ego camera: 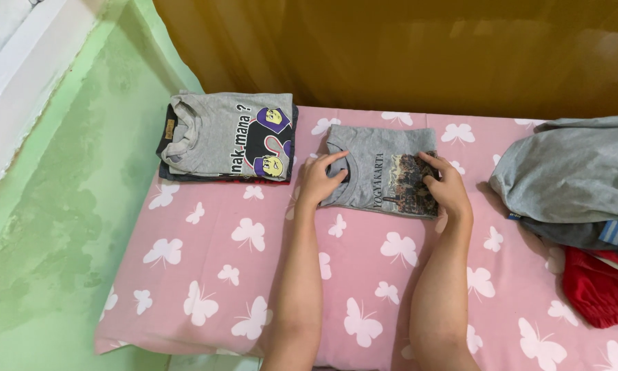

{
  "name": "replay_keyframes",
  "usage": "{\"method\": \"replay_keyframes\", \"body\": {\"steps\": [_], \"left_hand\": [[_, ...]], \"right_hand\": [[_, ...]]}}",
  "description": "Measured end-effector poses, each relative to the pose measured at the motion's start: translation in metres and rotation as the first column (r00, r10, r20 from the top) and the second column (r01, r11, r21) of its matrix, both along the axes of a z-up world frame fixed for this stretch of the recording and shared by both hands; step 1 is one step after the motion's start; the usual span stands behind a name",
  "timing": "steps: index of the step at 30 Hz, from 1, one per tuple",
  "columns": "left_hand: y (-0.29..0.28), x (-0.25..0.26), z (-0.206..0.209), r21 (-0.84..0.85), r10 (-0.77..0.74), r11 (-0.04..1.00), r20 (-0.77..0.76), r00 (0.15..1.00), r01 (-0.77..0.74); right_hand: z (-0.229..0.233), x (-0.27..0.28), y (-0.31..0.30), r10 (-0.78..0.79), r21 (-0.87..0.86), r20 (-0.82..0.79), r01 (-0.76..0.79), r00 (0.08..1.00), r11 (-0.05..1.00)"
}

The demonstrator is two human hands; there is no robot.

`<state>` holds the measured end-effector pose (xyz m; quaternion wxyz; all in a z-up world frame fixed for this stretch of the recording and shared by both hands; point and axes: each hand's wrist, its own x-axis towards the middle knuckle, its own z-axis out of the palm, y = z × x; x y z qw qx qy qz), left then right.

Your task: The person folds a gray t-shirt and places it on a stack, then folds a gray long-sleeve shirt with blue stripes and places it on the same stack. The person uses only their hands to fold the garments on a pink butterfly-patterned surface.

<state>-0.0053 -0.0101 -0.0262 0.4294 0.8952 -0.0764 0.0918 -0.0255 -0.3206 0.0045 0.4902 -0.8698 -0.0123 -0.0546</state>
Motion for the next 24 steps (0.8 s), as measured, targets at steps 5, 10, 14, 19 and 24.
{"method": "replay_keyframes", "body": {"steps": [5, 10, 14, 19, 24], "left_hand": [[-0.008, -0.002, 0.003, -0.274, -0.145, 0.953, -0.043, 0.988, 0.128], [-0.005, -0.01, 0.016, -0.305, -0.182, 0.938, -0.036, 0.983, 0.163], [0.008, -0.019, 0.043, -0.423, -0.214, 0.885, 0.0, 0.977, 0.194], [0.055, -0.015, 0.066, -0.387, -0.174, 0.897, 0.136, 0.975, 0.214], [0.128, -0.007, 0.079, -0.342, -0.123, 0.916, 0.262, 0.957, 0.211]], "right_hand": [[0.0, -0.001, -0.001, 0.022, 0.026, -0.004, -0.022, 1.0, 0.999], [0.03, -0.021, 0.018, 0.062, 0.119, 0.032, -0.066, 0.998, 0.991], [0.053, -0.035, 0.034, 0.09, 0.179, 0.105, -0.108, 0.99, 0.978], [0.063, -0.027, 0.062, 0.125, 0.21, 0.183, -0.163, 0.975, 0.964], [0.056, 0.005, 0.116, 0.234, 0.196, 0.31, -0.303, 0.921, 0.933]]}}
